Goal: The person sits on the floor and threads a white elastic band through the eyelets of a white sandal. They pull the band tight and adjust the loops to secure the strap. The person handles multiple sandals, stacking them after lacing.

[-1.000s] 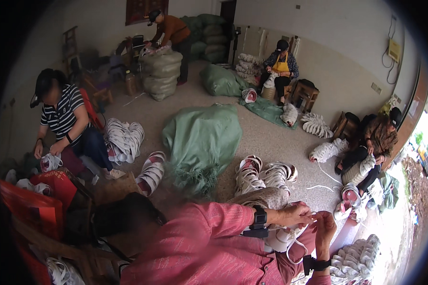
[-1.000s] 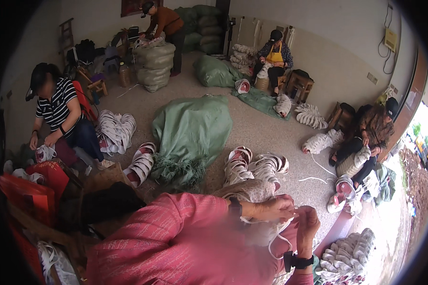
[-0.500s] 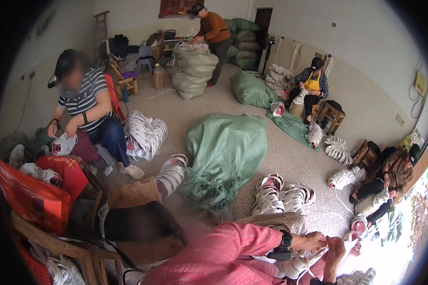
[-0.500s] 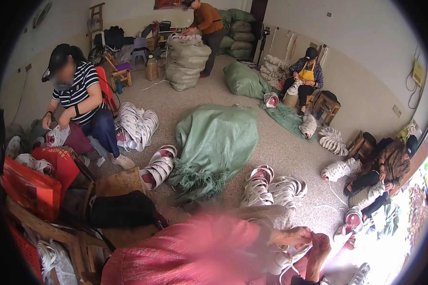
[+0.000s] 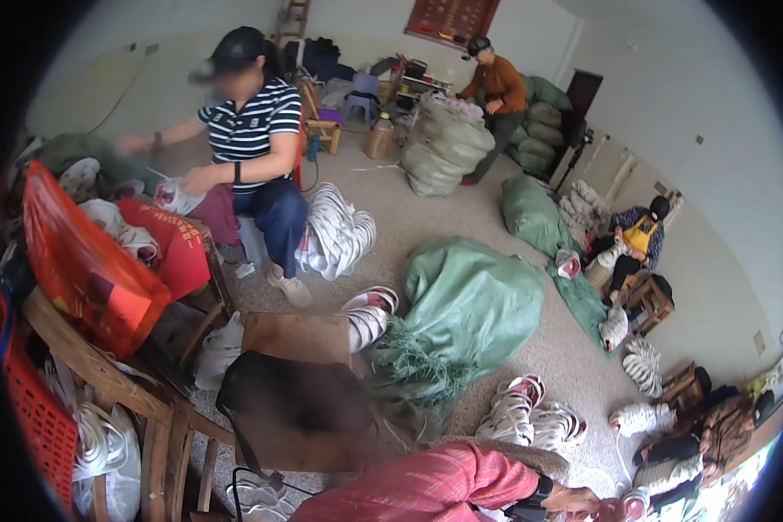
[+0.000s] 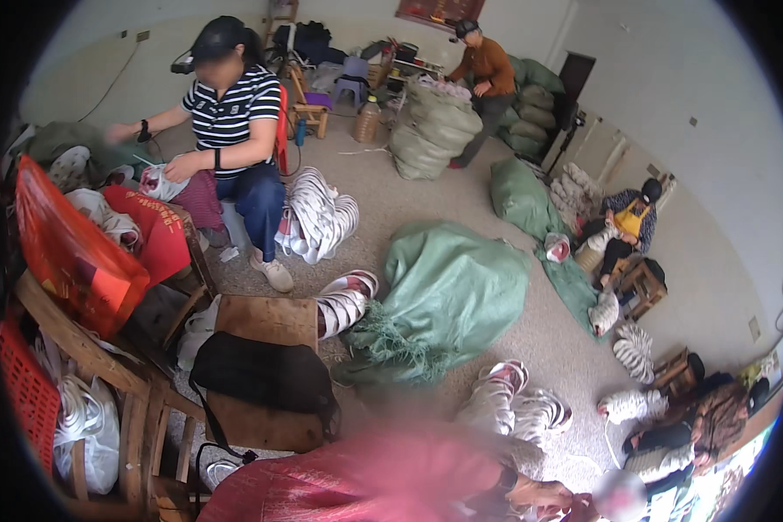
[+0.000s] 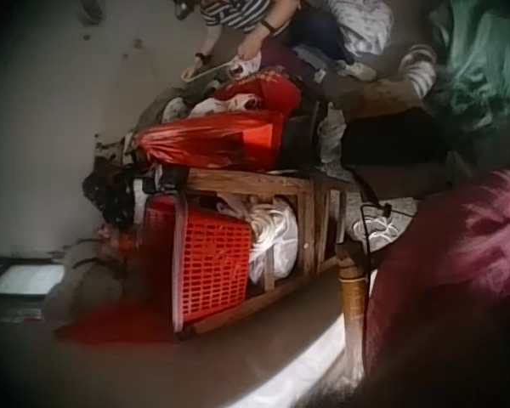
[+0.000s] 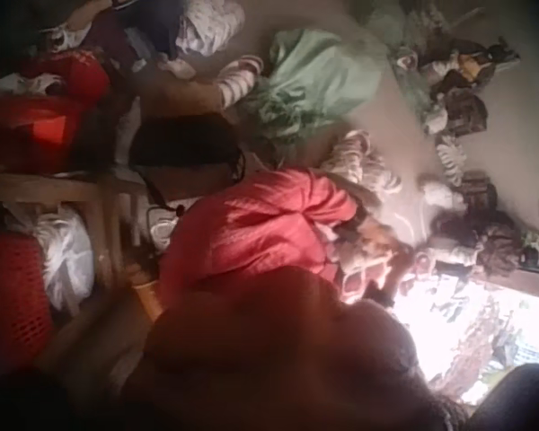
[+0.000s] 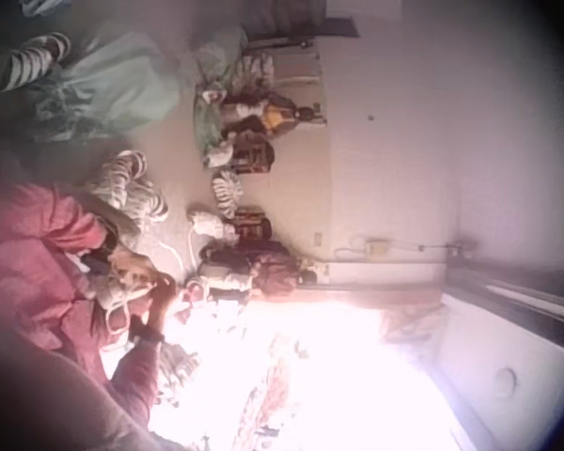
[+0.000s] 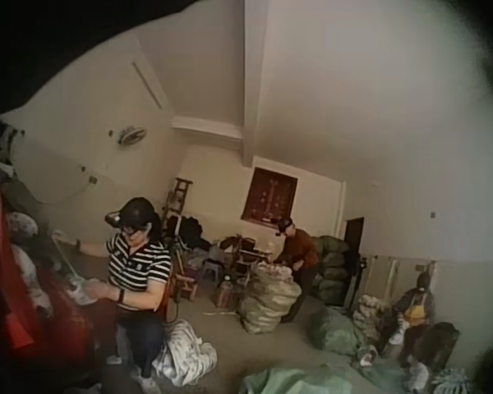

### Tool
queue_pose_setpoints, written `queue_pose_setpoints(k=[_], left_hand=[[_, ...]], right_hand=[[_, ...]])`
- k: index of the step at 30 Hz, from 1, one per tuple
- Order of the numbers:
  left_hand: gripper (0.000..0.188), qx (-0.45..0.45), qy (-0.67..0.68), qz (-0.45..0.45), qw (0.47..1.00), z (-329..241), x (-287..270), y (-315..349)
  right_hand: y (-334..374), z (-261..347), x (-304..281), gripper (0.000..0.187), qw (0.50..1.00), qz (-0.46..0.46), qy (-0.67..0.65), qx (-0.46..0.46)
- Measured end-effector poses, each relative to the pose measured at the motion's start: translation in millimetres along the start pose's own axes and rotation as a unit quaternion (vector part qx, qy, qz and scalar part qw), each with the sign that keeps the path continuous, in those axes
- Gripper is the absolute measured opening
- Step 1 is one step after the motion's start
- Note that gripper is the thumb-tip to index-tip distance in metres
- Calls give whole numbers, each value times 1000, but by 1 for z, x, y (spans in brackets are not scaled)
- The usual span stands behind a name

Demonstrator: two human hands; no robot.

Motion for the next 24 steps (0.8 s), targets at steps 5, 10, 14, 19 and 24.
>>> queue_pose_setpoints(k=[5,10,14,19,24], left_hand=[[29,-18,-2,-1,1000,-1,-3,9],[28,-37,56,1,998,19,18,4],[24,37,23,-144,989,-13,16,38],[23,-97,268,-73,956,84,-32,0],[24,-177,147,-103,968,39,-9,11]], right_hand=[[7,3,18,30,997,60,30,31],[42,-24,5,47,994,81,66,20],[58,84,27,23,956,9,-243,164],[33,49,25,28,981,47,-150,114],[34,12,17,23,980,13,-163,116]])
Point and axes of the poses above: each hand's wrist, its own y-axis away from the middle knuckle, its own x-axis out of the palm, z = x × y, the point moved 7 cm from there along -y, towards the middle knuckle, and after that the axes turned 4 degrees about y, right-handed, at the moved point
